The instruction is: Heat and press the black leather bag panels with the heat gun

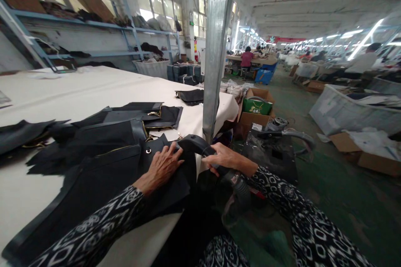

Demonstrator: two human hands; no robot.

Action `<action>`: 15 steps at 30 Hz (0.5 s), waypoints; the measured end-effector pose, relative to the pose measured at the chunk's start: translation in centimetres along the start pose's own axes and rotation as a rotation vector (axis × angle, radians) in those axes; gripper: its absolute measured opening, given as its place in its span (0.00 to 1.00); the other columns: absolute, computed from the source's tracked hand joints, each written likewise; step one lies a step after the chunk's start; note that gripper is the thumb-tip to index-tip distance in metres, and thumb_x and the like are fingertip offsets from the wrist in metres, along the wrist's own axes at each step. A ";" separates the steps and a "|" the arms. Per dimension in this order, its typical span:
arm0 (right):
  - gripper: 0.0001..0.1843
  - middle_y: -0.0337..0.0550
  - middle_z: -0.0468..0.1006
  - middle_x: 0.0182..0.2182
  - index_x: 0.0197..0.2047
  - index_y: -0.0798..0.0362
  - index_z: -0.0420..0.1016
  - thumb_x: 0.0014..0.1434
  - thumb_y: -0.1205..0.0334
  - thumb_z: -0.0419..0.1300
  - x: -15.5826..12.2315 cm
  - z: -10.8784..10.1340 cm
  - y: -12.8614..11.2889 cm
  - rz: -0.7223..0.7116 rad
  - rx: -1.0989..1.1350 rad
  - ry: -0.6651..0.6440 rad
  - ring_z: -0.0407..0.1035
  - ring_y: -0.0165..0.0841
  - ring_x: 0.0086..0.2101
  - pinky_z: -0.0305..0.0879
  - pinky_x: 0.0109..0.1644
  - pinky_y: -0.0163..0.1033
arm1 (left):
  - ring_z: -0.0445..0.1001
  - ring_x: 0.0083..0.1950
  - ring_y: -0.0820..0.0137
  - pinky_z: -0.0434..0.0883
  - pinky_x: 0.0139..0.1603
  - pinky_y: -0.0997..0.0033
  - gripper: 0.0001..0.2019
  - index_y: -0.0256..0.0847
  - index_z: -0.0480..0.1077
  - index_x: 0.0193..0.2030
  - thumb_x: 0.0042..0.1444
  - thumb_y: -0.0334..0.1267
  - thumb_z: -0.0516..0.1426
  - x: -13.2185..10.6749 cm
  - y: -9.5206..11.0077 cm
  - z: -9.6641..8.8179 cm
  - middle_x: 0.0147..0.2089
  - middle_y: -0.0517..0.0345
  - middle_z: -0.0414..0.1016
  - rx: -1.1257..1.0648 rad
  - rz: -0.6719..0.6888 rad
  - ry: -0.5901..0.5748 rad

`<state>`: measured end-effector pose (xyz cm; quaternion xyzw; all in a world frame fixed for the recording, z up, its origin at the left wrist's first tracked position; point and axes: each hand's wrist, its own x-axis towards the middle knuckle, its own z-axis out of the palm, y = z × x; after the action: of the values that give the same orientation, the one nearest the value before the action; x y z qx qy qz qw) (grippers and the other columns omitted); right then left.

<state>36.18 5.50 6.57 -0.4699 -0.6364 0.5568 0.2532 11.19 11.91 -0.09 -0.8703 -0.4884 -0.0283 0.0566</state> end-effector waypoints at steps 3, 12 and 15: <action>0.11 0.37 0.73 0.21 0.31 0.57 0.70 0.57 0.57 0.62 -0.3 -0.5 0.8 0.022 0.049 0.030 0.67 0.27 0.18 0.64 0.21 0.30 | 0.72 0.52 0.50 0.72 0.40 0.57 0.19 0.41 0.74 0.54 0.67 0.46 0.47 2.1 -0.4 -0.8 0.62 0.37 0.66 -0.025 -0.038 -0.028; 0.10 0.36 0.72 0.20 0.30 0.57 0.69 0.56 0.59 0.62 -0.3 -0.6 1.5 0.031 0.082 0.036 0.67 0.27 0.17 0.65 0.21 0.30 | 0.71 0.55 0.42 0.72 0.45 0.50 0.16 0.32 0.73 0.48 0.61 0.40 0.51 1.5 -0.3 -1.0 0.58 0.30 0.64 -0.254 -0.313 0.004; 0.11 0.36 0.72 0.20 0.30 0.57 0.69 0.56 0.58 0.63 -0.2 -0.2 1.6 0.018 0.101 0.012 0.67 0.27 0.18 0.65 0.21 0.31 | 0.75 0.51 0.43 0.71 0.49 0.45 0.24 0.30 0.66 0.59 0.55 0.35 0.53 1.0 -1.0 -1.0 0.53 0.29 0.69 -0.422 -0.489 0.036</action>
<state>36.90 5.30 5.16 -0.4655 -0.6016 0.5878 0.2754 10.85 13.16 1.10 -0.7193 -0.6652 -0.1569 -0.1249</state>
